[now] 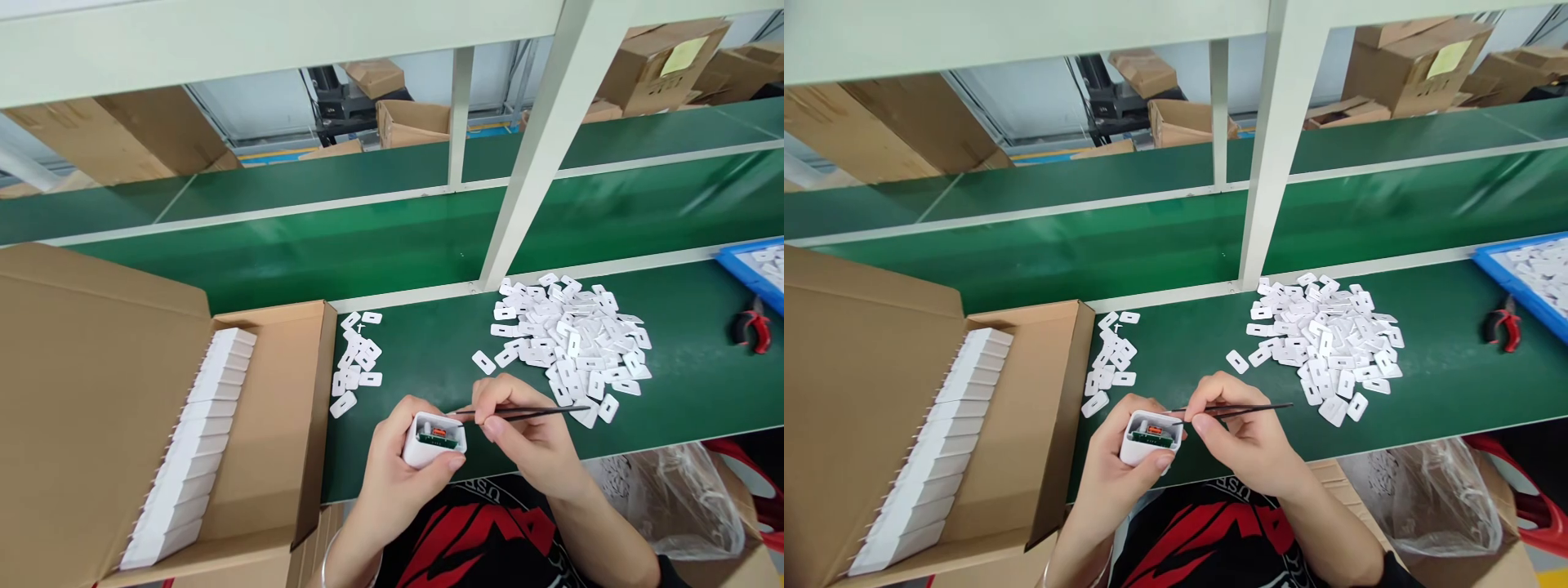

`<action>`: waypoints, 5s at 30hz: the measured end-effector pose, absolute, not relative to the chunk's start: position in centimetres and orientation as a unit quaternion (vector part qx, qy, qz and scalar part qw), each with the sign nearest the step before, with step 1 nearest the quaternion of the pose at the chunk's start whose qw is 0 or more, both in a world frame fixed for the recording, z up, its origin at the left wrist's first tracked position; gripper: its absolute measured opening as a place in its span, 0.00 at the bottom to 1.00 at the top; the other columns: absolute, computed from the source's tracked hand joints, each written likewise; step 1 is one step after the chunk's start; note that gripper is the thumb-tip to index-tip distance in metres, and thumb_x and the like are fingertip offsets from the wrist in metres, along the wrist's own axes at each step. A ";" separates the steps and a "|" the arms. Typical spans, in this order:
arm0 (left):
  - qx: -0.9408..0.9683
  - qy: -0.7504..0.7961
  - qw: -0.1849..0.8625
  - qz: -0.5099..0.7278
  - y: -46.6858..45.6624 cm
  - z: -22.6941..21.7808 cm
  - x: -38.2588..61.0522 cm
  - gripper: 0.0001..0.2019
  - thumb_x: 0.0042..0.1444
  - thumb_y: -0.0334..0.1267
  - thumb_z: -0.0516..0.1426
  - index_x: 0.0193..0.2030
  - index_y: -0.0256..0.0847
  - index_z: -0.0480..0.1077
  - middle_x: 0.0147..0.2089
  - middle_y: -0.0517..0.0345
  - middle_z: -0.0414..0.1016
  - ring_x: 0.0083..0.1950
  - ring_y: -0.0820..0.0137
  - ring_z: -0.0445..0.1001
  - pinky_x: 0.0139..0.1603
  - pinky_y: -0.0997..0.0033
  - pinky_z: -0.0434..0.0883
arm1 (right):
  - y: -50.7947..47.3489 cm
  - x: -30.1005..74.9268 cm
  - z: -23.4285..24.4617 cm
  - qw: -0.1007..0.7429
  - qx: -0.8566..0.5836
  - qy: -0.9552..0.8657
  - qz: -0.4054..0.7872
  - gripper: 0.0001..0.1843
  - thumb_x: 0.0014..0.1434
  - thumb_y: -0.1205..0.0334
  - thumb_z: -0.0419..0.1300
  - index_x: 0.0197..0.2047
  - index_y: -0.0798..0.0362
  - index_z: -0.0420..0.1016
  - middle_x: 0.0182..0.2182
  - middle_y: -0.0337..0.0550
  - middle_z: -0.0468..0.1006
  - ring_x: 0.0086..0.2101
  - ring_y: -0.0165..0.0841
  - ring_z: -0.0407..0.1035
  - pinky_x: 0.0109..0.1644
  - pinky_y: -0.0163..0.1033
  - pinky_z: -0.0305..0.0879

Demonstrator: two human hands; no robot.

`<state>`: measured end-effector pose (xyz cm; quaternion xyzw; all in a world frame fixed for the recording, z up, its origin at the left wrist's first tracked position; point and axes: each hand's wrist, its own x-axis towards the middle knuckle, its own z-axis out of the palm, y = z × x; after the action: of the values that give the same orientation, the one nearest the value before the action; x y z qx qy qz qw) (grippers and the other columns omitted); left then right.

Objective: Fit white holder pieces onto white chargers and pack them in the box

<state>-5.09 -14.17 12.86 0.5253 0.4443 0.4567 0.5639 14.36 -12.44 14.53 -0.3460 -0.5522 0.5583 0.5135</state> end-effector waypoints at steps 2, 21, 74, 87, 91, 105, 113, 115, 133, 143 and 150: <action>0.531 0.447 0.558 0.454 -14.3 12.8 -5.1 0.16 0.57 0.51 0.71 0.39 0.43 0.76 0.35 0.56 0.80 0.34 0.66 0.77 0.34 0.71 0.71 | -12.5 14.4 14.6 0.511 -0.343 -0.556 0.558 0.11 0.72 0.53 0.63 0.37 0.47 0.77 0.28 0.38 0.69 0.29 0.33 0.63 0.35 0.40 0.68; 0.543 0.454 0.550 0.443 -14.2 12.9 -5.2 0.17 0.57 0.51 0.71 0.38 0.41 0.74 0.35 0.56 0.81 0.32 0.69 0.75 0.31 0.75 0.69 | -12.1 14.3 14.3 0.514 -0.318 -0.558 0.569 0.08 0.73 0.59 0.62 0.39 0.49 0.78 0.27 0.37 0.67 0.29 0.31 0.62 0.34 0.37 0.65; 0.435 0.491 0.588 0.473 -11.0 5.6 -4.2 0.23 0.67 0.60 0.61 0.54 0.43 0.68 0.40 0.61 0.72 0.27 0.77 0.67 0.30 0.73 0.69 | -6.8 20.4 2.2 0.150 -0.619 -0.770 0.043 0.06 0.68 0.63 0.61 0.47 0.53 0.77 0.44 0.54 0.79 0.44 0.50 0.73 0.46 0.50 0.69; 0.479 0.514 0.557 0.443 -11.0 1.8 -3.2 0.31 0.75 0.64 0.42 0.51 0.40 0.72 0.29 0.63 0.65 0.28 0.71 0.63 0.34 0.68 0.63 | -8.5 16.7 6.6 0.333 -0.504 -0.752 0.265 0.10 0.66 0.66 0.62 0.50 0.50 0.79 0.41 0.44 0.79 0.40 0.38 0.74 0.45 0.43 0.69; 0.507 0.486 0.543 0.461 -11.2 2.3 -3.0 0.28 0.76 0.61 0.42 0.51 0.41 0.72 0.37 0.58 0.70 0.31 0.71 0.65 0.35 0.68 0.66 | -9.6 14.4 7.9 0.340 -0.446 -0.798 0.220 0.15 0.64 0.69 0.62 0.53 0.49 0.81 0.42 0.45 0.79 0.43 0.39 0.73 0.47 0.46 0.68; 0.548 0.441 0.461 0.541 -11.7 1.7 -2.5 0.22 0.77 0.56 0.43 0.57 0.46 0.70 0.60 0.47 0.66 0.47 0.66 0.73 0.43 0.65 0.76 | -10.0 12.0 4.8 0.366 -0.464 -0.575 0.566 0.26 0.77 0.38 0.47 0.58 0.49 0.71 0.34 0.38 0.76 0.34 0.33 0.70 0.41 0.41 0.68; 0.581 0.475 0.473 0.461 -11.3 2.1 -3.4 0.24 0.78 0.54 0.44 0.61 0.44 0.75 0.58 0.46 0.77 0.60 0.59 0.74 0.62 0.54 0.72 | -9.8 12.0 2.8 0.420 -0.487 -0.564 0.518 0.24 0.72 0.36 0.55 0.52 0.49 0.72 0.32 0.38 0.76 0.30 0.33 0.68 0.36 0.39 0.64; 0.586 0.466 0.467 0.470 -11.0 2.0 -3.5 0.23 0.77 0.53 0.47 0.57 0.44 0.78 0.54 0.47 0.79 0.55 0.60 0.76 0.59 0.57 0.73 | -10.0 12.0 2.9 0.421 -0.484 -0.560 0.524 0.24 0.73 0.36 0.53 0.51 0.49 0.72 0.32 0.38 0.76 0.30 0.33 0.67 0.35 0.39 0.64; 0.609 0.430 0.487 0.454 -10.6 1.6 -4.4 0.22 0.77 0.51 0.48 0.56 0.44 0.80 0.53 0.48 0.81 0.52 0.61 0.75 0.58 0.57 0.73 | -10.5 12.0 1.9 0.423 -0.491 -0.547 0.530 0.26 0.72 0.33 0.52 0.49 0.49 0.72 0.25 0.33 0.67 0.26 0.32 0.61 0.32 0.38 0.58; 0.417 0.388 0.651 0.501 -10.7 0.7 -4.5 0.32 0.69 0.69 0.51 0.65 0.47 0.72 0.48 0.50 0.78 0.43 0.63 0.75 0.45 0.64 0.73 | -11.3 12.0 2.0 0.407 -0.469 -0.613 0.489 0.22 0.75 0.40 0.50 0.58 0.49 0.68 0.34 0.39 0.75 0.29 0.33 0.67 0.34 0.38 0.65; 0.283 0.399 0.715 0.500 -11.3 1.2 -3.1 0.28 0.68 0.67 0.55 0.55 0.44 0.76 0.44 0.54 0.78 0.43 0.66 0.74 0.42 0.67 0.72 | -10.3 12.7 3.1 0.374 -0.441 -0.714 0.395 0.24 0.75 0.47 0.52 0.68 0.47 0.68 0.50 0.51 0.81 0.40 0.39 0.76 0.46 0.44 0.76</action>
<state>-3.08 -11.27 1.20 0.2828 0.3987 0.4999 0.7150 12.67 -10.32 3.13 -0.4405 -0.7143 0.3953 0.3736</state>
